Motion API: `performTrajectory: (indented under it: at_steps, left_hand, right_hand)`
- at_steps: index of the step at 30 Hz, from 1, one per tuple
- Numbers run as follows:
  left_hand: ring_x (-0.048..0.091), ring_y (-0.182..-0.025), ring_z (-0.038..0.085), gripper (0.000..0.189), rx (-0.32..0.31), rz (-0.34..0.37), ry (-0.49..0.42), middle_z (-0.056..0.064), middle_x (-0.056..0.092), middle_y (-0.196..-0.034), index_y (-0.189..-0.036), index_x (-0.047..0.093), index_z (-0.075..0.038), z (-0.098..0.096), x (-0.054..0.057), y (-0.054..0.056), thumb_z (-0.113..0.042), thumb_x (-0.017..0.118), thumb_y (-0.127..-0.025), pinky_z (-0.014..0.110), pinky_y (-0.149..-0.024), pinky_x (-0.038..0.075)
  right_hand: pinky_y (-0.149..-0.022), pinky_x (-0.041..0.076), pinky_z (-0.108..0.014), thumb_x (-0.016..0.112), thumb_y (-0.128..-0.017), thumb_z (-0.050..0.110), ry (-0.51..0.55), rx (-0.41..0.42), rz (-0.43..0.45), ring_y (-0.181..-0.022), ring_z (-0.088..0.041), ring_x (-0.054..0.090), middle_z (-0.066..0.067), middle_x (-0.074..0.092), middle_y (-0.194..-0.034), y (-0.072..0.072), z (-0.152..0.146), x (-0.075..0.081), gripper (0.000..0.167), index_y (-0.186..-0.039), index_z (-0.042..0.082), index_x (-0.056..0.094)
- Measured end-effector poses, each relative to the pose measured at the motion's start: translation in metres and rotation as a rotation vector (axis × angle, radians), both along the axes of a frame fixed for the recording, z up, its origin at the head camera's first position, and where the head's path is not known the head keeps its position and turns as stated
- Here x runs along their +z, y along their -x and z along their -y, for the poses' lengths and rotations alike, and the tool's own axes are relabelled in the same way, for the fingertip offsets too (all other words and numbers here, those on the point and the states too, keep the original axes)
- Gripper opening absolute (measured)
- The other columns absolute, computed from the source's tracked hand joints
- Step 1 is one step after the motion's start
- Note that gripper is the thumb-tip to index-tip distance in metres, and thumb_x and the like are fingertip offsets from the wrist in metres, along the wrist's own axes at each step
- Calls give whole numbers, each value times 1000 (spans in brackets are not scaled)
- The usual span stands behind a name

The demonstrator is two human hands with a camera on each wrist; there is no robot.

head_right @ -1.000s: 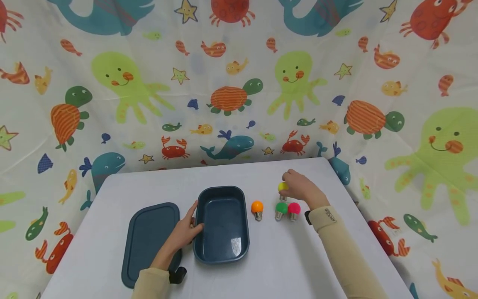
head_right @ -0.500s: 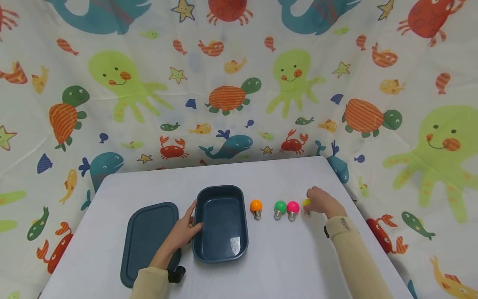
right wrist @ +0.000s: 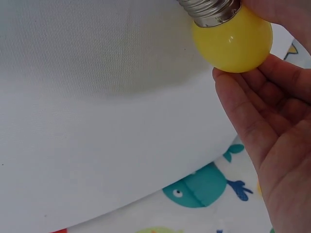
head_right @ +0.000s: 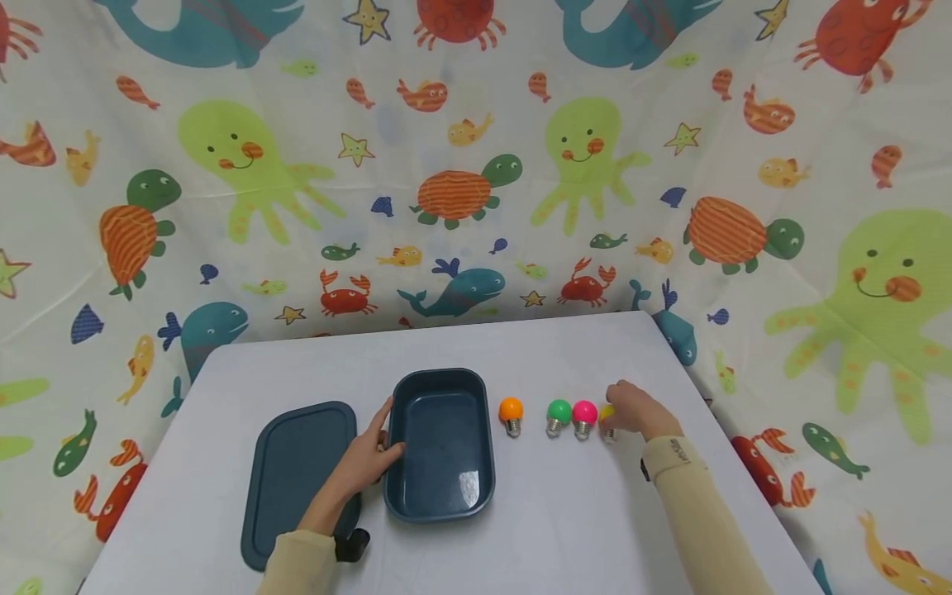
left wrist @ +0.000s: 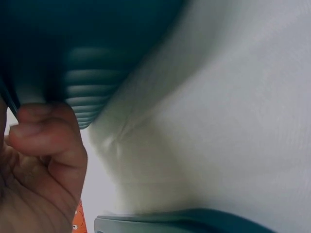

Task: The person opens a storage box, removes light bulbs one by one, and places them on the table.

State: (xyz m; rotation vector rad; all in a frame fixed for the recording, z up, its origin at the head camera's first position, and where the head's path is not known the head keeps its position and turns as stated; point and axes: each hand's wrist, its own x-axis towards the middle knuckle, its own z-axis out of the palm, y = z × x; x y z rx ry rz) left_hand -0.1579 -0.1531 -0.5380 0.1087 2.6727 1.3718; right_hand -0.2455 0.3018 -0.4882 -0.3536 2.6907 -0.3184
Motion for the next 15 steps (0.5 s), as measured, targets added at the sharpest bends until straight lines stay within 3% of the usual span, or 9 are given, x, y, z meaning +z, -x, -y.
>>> performTrajectory:
  at_steps: [9, 15]
  left_hand:
    - [42, -54, 14, 82, -23, -4, 18, 1, 47, -70, -156, 19, -9, 2, 2, 0, -19, 65, -89, 30, -52, 36]
    - [45, -61, 15, 80, 14, -5, 43, 1, 51, -73, -156, 20, -11, 5, 9, 1, -32, 64, -93, 30, -56, 37]
  right_hand:
    - [-83, 52, -44, 81, -79, 25, 3, 3, -2, -87, -25, 56, -12, 59, -95, -3, 0, 3, 48, -111, -6, 62]
    - [-83, 52, -44, 77, -83, 26, -8, 5, -20, -88, -26, 57, -16, 60, -99, -2, -4, 12, 49, -114, -8, 61]
